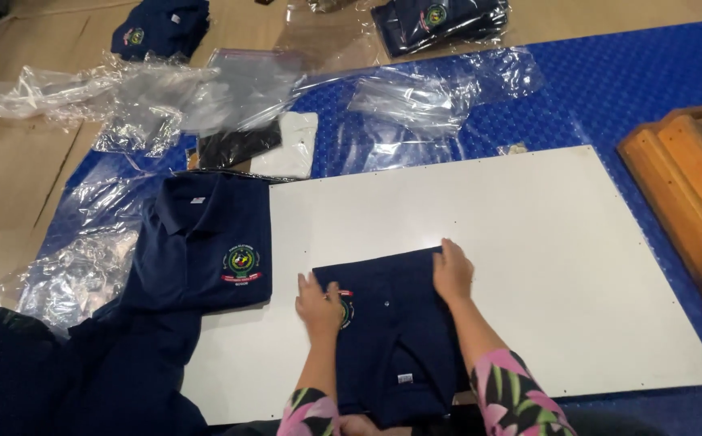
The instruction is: Folding a navy blue polo shirt on a white folding board for packaging.
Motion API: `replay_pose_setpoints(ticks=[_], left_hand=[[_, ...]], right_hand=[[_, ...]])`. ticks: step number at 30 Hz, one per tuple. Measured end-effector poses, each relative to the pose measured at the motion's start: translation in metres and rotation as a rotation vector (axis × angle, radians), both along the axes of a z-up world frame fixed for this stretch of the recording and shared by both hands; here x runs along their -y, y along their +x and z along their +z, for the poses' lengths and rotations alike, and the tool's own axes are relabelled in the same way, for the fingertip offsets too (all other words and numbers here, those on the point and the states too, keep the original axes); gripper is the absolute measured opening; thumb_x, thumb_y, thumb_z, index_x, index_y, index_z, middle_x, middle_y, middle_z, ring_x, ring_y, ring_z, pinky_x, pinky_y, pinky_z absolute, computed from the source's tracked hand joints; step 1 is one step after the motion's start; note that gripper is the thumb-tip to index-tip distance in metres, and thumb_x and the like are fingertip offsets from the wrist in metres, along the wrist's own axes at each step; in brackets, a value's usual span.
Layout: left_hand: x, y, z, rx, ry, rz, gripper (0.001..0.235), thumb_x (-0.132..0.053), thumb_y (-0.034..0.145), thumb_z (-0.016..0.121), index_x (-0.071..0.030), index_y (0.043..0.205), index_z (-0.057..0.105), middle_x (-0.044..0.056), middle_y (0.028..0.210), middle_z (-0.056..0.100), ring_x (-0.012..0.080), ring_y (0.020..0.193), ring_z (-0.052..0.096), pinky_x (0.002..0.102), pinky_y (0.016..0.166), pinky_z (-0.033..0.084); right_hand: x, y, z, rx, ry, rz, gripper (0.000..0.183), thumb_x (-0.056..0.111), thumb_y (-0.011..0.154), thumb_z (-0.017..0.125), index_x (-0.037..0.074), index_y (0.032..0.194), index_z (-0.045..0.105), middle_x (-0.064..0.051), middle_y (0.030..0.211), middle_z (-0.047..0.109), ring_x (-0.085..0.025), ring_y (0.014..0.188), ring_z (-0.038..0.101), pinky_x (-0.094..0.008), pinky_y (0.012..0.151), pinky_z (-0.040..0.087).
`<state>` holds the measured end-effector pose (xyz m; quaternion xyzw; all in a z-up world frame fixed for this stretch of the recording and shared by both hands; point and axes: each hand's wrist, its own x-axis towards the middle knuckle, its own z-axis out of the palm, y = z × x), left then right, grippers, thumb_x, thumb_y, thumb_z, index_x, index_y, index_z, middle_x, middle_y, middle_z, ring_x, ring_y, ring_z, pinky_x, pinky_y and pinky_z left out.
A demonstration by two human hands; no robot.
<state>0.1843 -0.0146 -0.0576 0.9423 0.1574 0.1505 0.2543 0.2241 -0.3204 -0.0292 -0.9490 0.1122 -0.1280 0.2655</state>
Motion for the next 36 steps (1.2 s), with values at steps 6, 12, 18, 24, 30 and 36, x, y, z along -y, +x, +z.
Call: replay_pose_setpoints(ticks=[6, 12, 18, 24, 30, 36], left_hand=[[-0.057, 0.044, -0.041, -0.421, -0.274, 0.119, 0.034, -0.054, 0.089, 0.067, -0.026, 0.101, 0.082, -0.002, 0.097, 0.080, 0.0246, 0.101, 0.074, 0.039, 0.086, 0.059], [-0.056, 0.062, -0.018, -0.251, -0.514, 0.190, 0.029, -0.042, 0.075, 0.069, -0.022, 0.091, 0.081, 0.002, 0.082, 0.076, 0.0261, 0.093, 0.071, 0.040, 0.084, 0.057], [-0.018, 0.033, 0.115, -0.348, -0.873, 0.089, 0.069, -0.027, 0.100, 0.064, -0.007, 0.160, 0.038, 0.025, 0.162, 0.038, 0.0389, 0.152, 0.034, 0.049, 0.125, 0.030], [-0.032, 0.059, 0.090, -0.118, -0.833, 0.026, 0.101, -0.019, 0.089, 0.075, -0.013, 0.167, 0.012, 0.036, 0.159, 0.032, 0.0484, 0.150, 0.031, 0.058, 0.125, 0.027], [-0.018, -0.010, 0.120, -0.232, 0.067, -0.122, 0.070, -0.054, 0.102, 0.050, -0.015, 0.160, 0.041, 0.018, 0.166, 0.034, 0.0418, 0.151, 0.034, 0.056, 0.118, 0.035], [0.003, -0.112, 0.087, -0.367, 0.149, -0.332, 0.080, -0.066, 0.095, 0.048, -0.026, 0.162, 0.027, 0.014, 0.171, 0.014, 0.0483, 0.154, 0.010, 0.062, 0.121, 0.012]], right_hand=[[0.033, 0.009, 0.028, -0.409, 0.079, -0.084, 0.041, 0.060, 0.084, 0.070, 0.024, 0.100, 0.083, -0.001, 0.099, 0.080, -0.027, 0.103, 0.074, -0.041, 0.081, 0.056], [0.040, 0.025, 0.014, -0.260, 0.571, -0.167, 0.021, 0.026, 0.076, 0.075, 0.011, 0.089, 0.076, -0.012, 0.083, 0.071, -0.031, 0.080, 0.068, -0.041, 0.063, 0.051], [0.022, 0.017, 0.051, -0.185, 0.631, -0.147, 0.024, 0.029, 0.091, 0.072, 0.013, 0.110, 0.074, -0.008, 0.081, 0.076, -0.021, 0.070, 0.071, -0.030, 0.057, 0.054], [0.014, 0.020, 0.071, -0.045, 0.574, -0.106, 0.044, 0.019, 0.096, 0.068, 0.007, 0.138, 0.063, -0.023, 0.127, 0.070, -0.041, 0.122, 0.064, -0.051, 0.099, 0.052], [-0.012, -0.052, 0.116, 0.041, -0.149, 0.157, 0.049, 0.031, 0.099, 0.065, 0.008, 0.143, 0.061, -0.032, 0.151, 0.052, -0.050, 0.137, 0.051, -0.062, 0.107, 0.042], [-0.003, -0.135, 0.022, -0.183, -0.288, 0.346, 0.065, 0.054, 0.099, 0.047, 0.024, 0.157, 0.039, -0.018, 0.169, 0.020, -0.039, 0.155, 0.020, -0.063, 0.117, 0.023]])
